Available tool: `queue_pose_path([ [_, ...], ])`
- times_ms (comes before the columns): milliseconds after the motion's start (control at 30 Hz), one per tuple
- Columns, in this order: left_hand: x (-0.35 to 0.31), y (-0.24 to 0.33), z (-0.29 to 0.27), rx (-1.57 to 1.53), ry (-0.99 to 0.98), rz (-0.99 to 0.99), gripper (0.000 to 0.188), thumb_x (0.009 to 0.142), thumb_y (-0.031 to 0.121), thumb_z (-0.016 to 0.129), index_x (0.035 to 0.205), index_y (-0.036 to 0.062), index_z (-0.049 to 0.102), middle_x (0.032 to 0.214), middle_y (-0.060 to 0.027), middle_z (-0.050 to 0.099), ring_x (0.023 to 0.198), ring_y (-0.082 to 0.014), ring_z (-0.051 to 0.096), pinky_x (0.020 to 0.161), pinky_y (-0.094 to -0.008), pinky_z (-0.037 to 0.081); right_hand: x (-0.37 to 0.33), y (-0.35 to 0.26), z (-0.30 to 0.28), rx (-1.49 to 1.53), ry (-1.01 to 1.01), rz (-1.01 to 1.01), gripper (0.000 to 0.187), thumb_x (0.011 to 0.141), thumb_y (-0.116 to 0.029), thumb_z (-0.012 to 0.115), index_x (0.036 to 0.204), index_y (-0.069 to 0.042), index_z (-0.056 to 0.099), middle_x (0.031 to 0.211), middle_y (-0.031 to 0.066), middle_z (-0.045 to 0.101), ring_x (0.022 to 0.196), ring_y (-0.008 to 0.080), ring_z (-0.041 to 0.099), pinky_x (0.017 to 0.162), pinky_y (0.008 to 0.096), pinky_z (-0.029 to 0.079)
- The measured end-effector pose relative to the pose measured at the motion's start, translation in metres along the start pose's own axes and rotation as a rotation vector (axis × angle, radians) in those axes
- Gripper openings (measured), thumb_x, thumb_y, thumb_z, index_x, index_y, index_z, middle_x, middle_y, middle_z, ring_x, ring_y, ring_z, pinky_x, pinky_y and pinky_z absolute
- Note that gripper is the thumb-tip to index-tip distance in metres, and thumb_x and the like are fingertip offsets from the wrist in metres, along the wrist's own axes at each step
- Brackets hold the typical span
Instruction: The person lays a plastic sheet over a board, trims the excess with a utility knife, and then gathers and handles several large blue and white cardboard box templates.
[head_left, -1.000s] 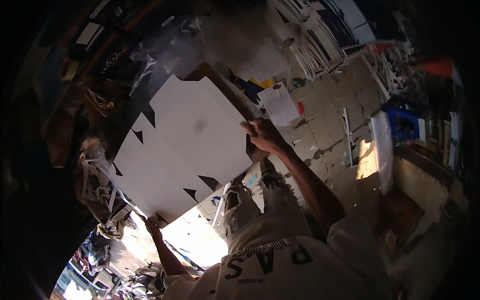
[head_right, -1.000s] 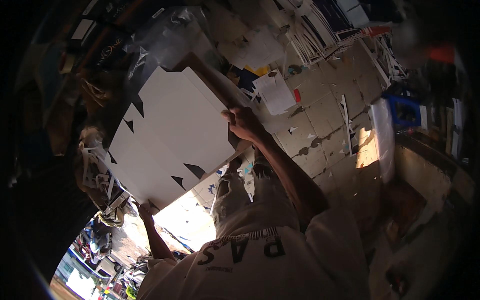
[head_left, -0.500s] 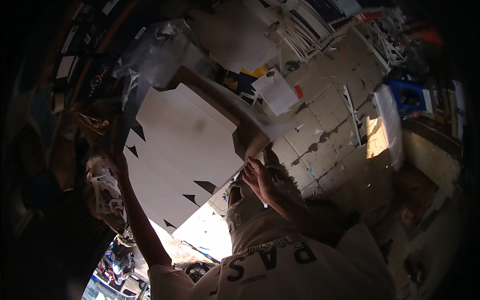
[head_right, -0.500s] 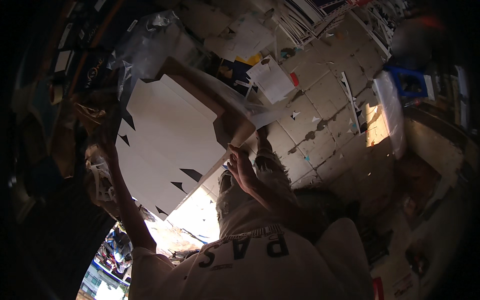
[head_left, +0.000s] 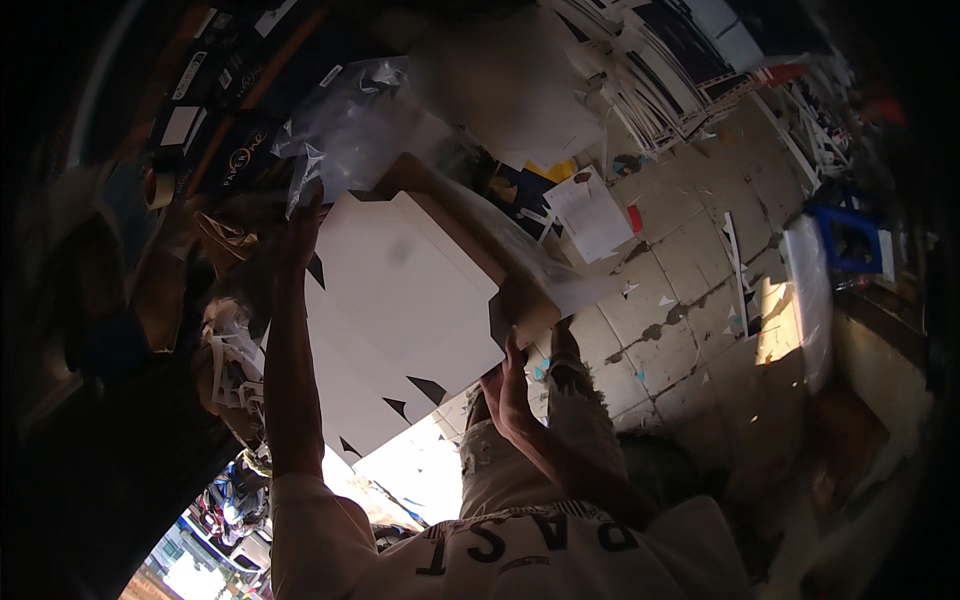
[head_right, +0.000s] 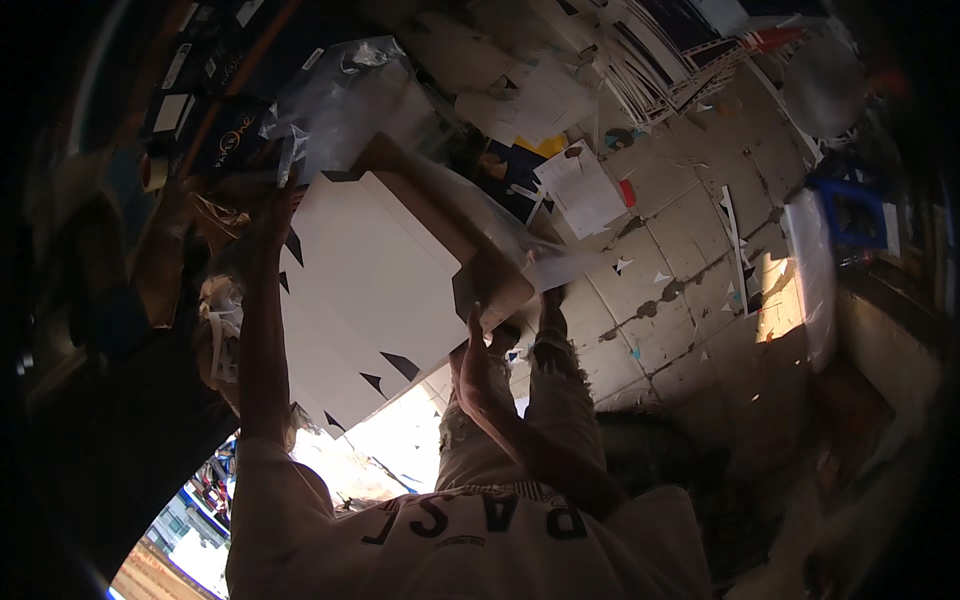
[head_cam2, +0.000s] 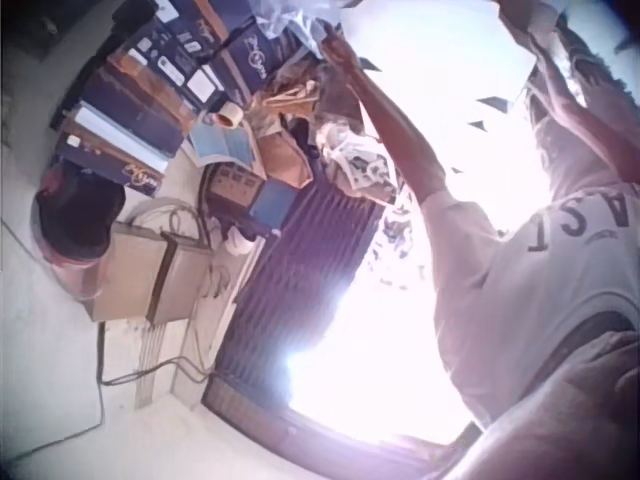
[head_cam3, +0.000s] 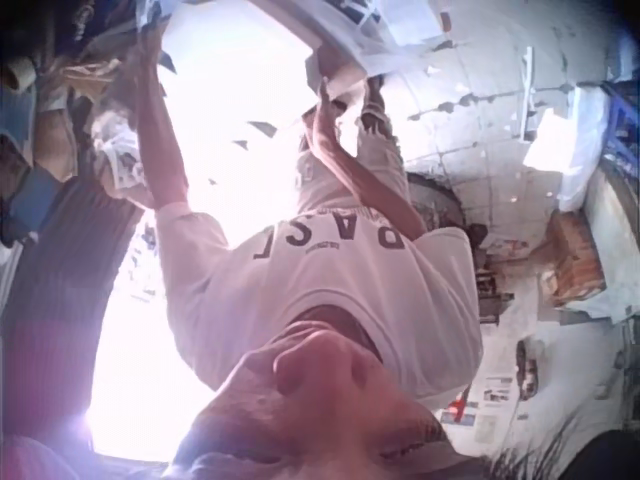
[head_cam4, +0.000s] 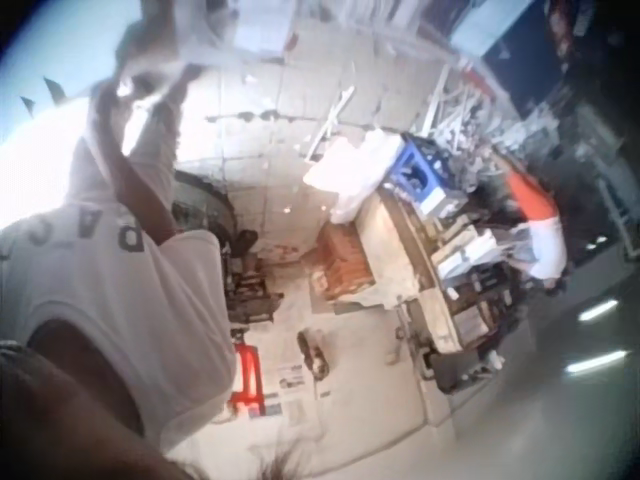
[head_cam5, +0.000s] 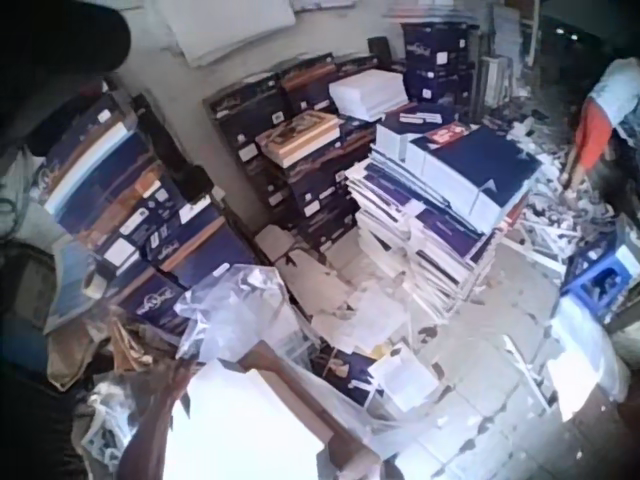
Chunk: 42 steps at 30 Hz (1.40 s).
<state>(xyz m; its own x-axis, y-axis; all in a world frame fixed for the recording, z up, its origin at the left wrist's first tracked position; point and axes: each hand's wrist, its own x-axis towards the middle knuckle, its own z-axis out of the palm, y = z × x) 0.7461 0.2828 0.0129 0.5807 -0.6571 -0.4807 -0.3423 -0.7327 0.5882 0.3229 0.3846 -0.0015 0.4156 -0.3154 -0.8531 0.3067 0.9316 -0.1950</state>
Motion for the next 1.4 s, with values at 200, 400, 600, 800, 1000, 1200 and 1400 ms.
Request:
queue_pose_path([
  [200, -0.098, 0.026, 0.021, 0.365, 0.881, 0.462, 0.015, 0.089, 0.010, 0.067, 0.099, 0.0004, 0.073, 0.090, -0.0153, 0.074, 0.082, -0.0308, 0.072, 0.076, -0.0383, 0.055, -0.022, -0.084, 0.025, -1.277, 0.169, -0.809, 0.087, 0.096, -0.037, 0.058, 0.153, 0.006, 0.007, 0.156, 0.0326, 0.014, 0.145, 0.0448, 0.019, 0.116, 0.0521, 0.023],
  [400, -0.232, -0.100, 0.074, 0.334, 0.926, 0.011, 0.014, 0.098, 0.019, 0.054, 0.106, 0.0095, 0.059, 0.100, -0.0088, 0.060, 0.096, -0.0297, 0.054, 0.085, -0.0478, 0.041, -0.006, -0.103, 0.061, -1.624, -0.009, -0.907, 0.073, 0.095, -0.026, 0.061, 0.150, 0.003, 0.023, 0.153, 0.0296, 0.024, 0.144, 0.0477, 0.019, 0.115, 0.0529, 0.028],
  [600, -0.229, -0.100, 0.105, 0.311, 0.930, -0.207, 0.023, 0.103, 0.025, 0.044, 0.118, 0.0092, 0.051, 0.114, -0.0125, 0.051, 0.108, -0.0329, 0.046, 0.093, -0.0515, 0.036, -0.040, -0.088, 0.087, -1.183, -0.072, -1.136, 0.048, 0.085, -0.005, 0.073, 0.130, 0.000, 0.057, 0.105, 0.0169, 0.068, 0.095, 0.0300, 0.068, 0.083, 0.0377, 0.053],
  [800, -0.247, -0.115, 0.102, 0.330, 0.925, -0.080, 0.028, 0.102, 0.024, 0.044, 0.124, 0.0076, 0.050, 0.122, -0.0137, 0.050, 0.113, -0.0328, 0.045, 0.097, -0.0495, 0.034, -0.147, -0.030, 0.134, -1.194, -0.734, -1.348, 0.036, 0.084, -0.015, 0.067, 0.118, -0.003, 0.064, 0.112, 0.0083, 0.065, 0.100, 0.0195, 0.063, 0.086, 0.0344, 0.051],
  [1000, -0.248, -0.109, 0.105, 0.289, 0.938, -0.022, 0.033, 0.100, 0.028, 0.047, 0.126, 0.0071, 0.050, 0.124, -0.0145, 0.050, 0.114, -0.0330, 0.045, 0.098, -0.0495, 0.034, -0.156, 0.008, 0.133, -1.330, -1.014, -1.334, 0.026, 0.084, -0.016, 0.070, 0.108, -0.007, 0.068, 0.111, 0.0039, 0.066, 0.101, 0.0149, 0.065, 0.094, 0.0342, 0.050],
  [1200, -0.255, -0.108, 0.100, 0.251, 0.944, 0.014, 0.039, 0.098, 0.032, 0.050, 0.127, 0.0066, 0.050, 0.126, -0.0154, 0.049, 0.116, -0.0333, 0.045, 0.098, -0.0496, 0.033, -0.158, 0.024, 0.131, -1.273, -1.123, -1.287, 0.025, 0.088, -0.018, 0.068, 0.110, -0.007, 0.067, 0.108, 0.0047, 0.066, 0.102, 0.0152, 0.065, 0.089, 0.0324, 0.052],
  [1400, -0.251, -0.107, 0.097, 0.208, 0.964, 0.072, 0.045, 0.095, 0.036, 0.053, 0.129, 0.0062, 0.050, 0.129, -0.0163, 0.049, 0.117, -0.0336, 0.045, 0.099, -0.0496, 0.033, -0.155, -0.003, 0.142, -1.263, -1.110, -1.218, 0.033, 0.081, -0.016, 0.076, 0.110, -0.004, 0.067, 0.104, 0.0063, 0.068, 0.092, 0.0155, 0.066, 0.077, 0.0294, 0.056],
])
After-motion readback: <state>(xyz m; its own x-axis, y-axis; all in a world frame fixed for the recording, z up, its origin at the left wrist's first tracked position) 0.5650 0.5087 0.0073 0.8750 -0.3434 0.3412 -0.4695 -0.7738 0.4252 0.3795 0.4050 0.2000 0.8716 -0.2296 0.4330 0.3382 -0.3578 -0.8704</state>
